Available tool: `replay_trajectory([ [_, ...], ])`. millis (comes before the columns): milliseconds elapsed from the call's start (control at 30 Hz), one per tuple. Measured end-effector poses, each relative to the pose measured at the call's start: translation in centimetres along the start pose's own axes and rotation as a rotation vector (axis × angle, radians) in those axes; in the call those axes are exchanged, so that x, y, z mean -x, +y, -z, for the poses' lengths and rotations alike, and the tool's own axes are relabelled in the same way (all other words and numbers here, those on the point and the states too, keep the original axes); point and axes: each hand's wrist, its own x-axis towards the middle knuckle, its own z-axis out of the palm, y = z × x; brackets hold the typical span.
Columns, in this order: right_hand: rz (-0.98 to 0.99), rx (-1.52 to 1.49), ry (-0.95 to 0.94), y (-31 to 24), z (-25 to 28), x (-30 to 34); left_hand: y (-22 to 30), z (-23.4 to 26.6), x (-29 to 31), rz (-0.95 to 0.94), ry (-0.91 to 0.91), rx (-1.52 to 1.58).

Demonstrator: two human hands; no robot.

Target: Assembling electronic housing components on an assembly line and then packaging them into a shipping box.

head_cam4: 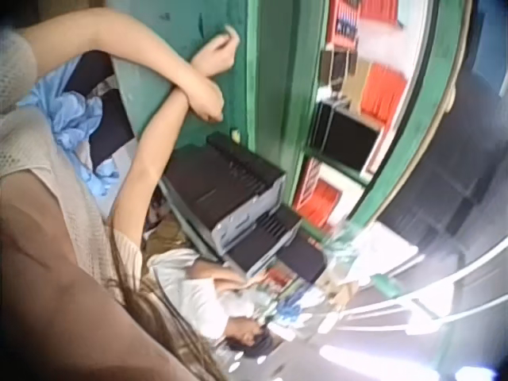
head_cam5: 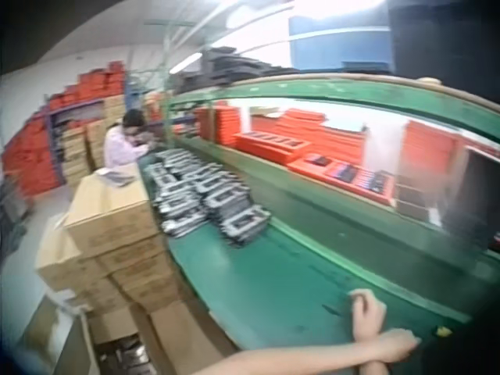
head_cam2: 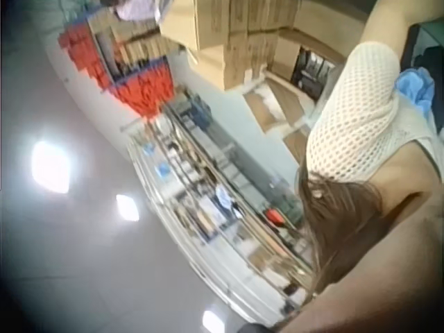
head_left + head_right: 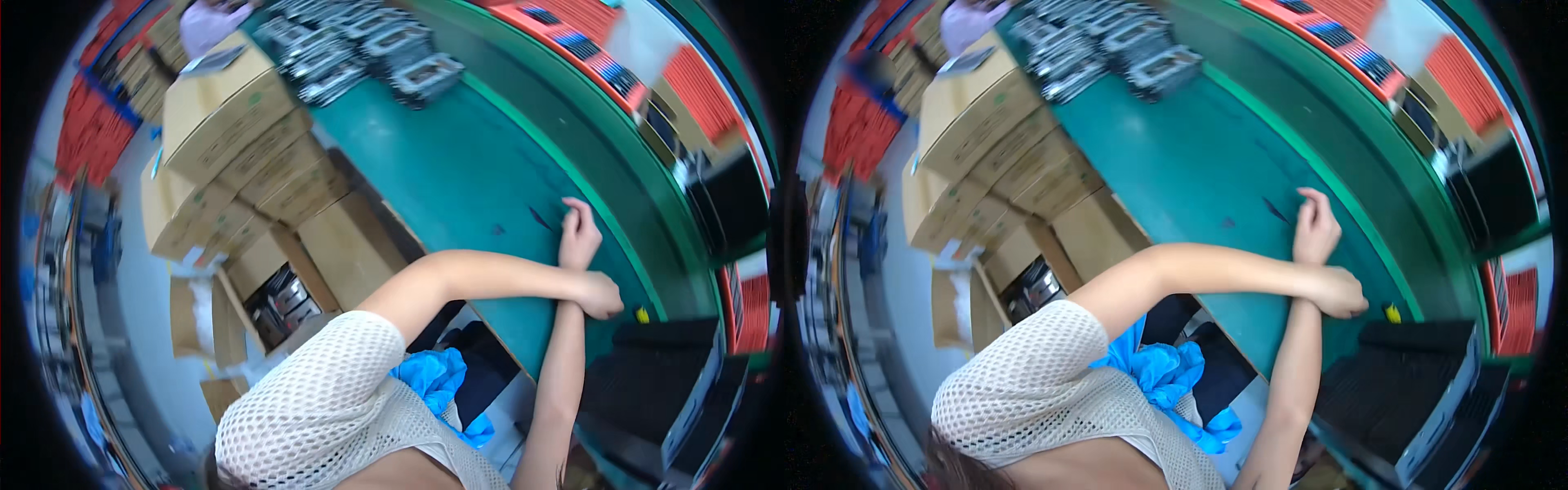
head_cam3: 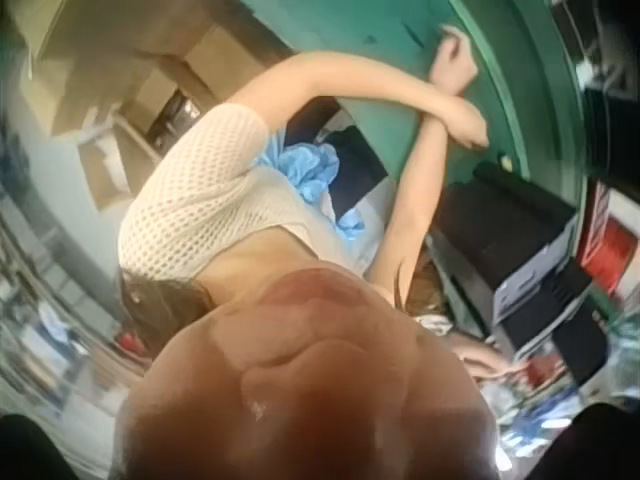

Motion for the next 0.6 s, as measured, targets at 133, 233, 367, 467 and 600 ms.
replay_trajectory([
  [133,-0.003,-0.018,-0.034,-0.8,-0.9,0.6,0.0,-0.3,0.6,0.015,-0.04,-0.06],
  [233,-0.001,-0.017,-0.031,-0.9,-0.9,0.5,0.0,-0.3,0.5,-0.013,-0.1,-0.125],
  [367,-0.028,-0.031,-0.009,-1.0,-0.5,0.4,0.8,0.1,0.3,-0.082,-0.166,-0.164],
  [467,-0.066,-0.04,0.034,-0.2,-0.5,-0.2,0.3,0.3,-0.3,-0.103,-0.189,-0.133],
  [600,-0.092,0.037,-0.187,1.1,-2.7,-0.2,-1.1,0.5,0.5,-0.008,-0.175,-0.137],
])
